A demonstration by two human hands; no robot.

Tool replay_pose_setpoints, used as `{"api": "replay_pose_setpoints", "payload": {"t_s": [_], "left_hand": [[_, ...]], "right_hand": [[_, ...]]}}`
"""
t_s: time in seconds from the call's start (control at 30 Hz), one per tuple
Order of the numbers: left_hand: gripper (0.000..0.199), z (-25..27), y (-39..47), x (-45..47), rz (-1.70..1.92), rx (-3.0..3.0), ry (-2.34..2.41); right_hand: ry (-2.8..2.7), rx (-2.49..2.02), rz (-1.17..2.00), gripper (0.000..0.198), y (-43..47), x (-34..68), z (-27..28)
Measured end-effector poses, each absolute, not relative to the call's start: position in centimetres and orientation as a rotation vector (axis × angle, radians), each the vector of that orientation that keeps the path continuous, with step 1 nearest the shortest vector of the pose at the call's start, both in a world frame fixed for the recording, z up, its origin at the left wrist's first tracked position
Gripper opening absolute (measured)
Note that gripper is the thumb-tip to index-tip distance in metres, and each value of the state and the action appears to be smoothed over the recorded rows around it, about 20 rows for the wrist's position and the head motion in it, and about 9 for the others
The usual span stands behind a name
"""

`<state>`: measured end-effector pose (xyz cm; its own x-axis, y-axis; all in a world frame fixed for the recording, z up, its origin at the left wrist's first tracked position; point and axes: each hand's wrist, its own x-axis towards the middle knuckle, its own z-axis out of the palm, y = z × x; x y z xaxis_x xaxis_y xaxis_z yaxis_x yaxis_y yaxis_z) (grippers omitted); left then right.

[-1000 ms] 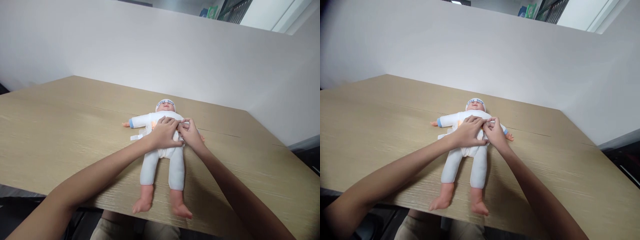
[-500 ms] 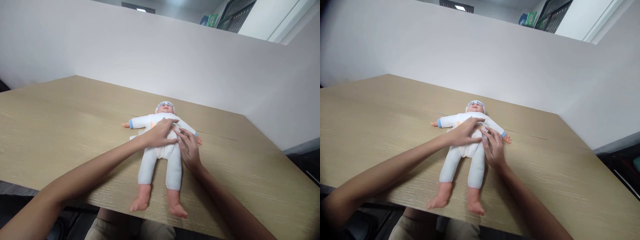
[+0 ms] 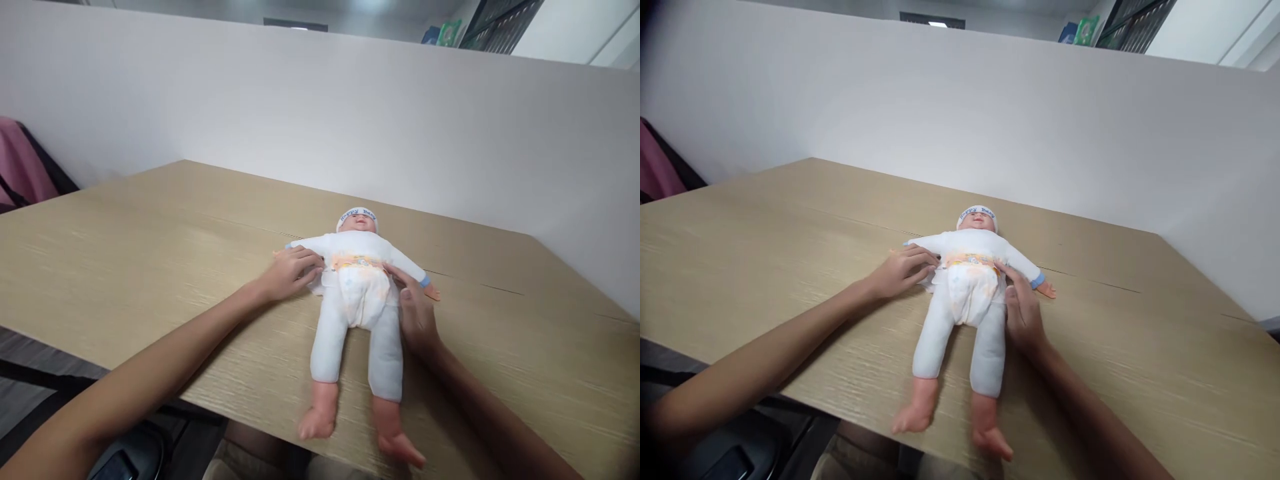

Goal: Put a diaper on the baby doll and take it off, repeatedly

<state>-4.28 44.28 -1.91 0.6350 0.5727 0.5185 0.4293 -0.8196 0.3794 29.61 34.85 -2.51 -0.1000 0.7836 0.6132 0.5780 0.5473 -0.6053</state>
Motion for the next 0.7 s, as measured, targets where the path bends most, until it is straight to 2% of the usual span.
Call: {"api": "replay_pose_setpoints", "payload": {"t_s": [0.17,0.27,0.43,0.57,0.7], "left_hand": [[0.036,-1.4,44.4,-4.7,0.766,2.645,1.167],[0.038,-1.7,44.2,-4.9,0.616,2.541,1.312],[0.037,-2.1,43.9,-5.2,0.439,2.375,1.367],[0.045,-1.7,44.0,-5.4,0.444,2.286,1.306],[0.059,-0.6,44.2,-4.7,0.653,1.899,1.070]], "right_hand": [[-1.765,-1.206,-0.006,0.052,35.7,27.4,1.3],[-1.801,-1.154,-0.016,0.054,36.4,25.1,4.0],[-2.112,-1.258,0.066,0.023,38.1,21.3,6.3],[-2.315,-1.421,0.009,0.023,39.7,19.8,6.3],[-2.362,-1.471,0.057,0.031,40.6,19.7,5.9]]}}
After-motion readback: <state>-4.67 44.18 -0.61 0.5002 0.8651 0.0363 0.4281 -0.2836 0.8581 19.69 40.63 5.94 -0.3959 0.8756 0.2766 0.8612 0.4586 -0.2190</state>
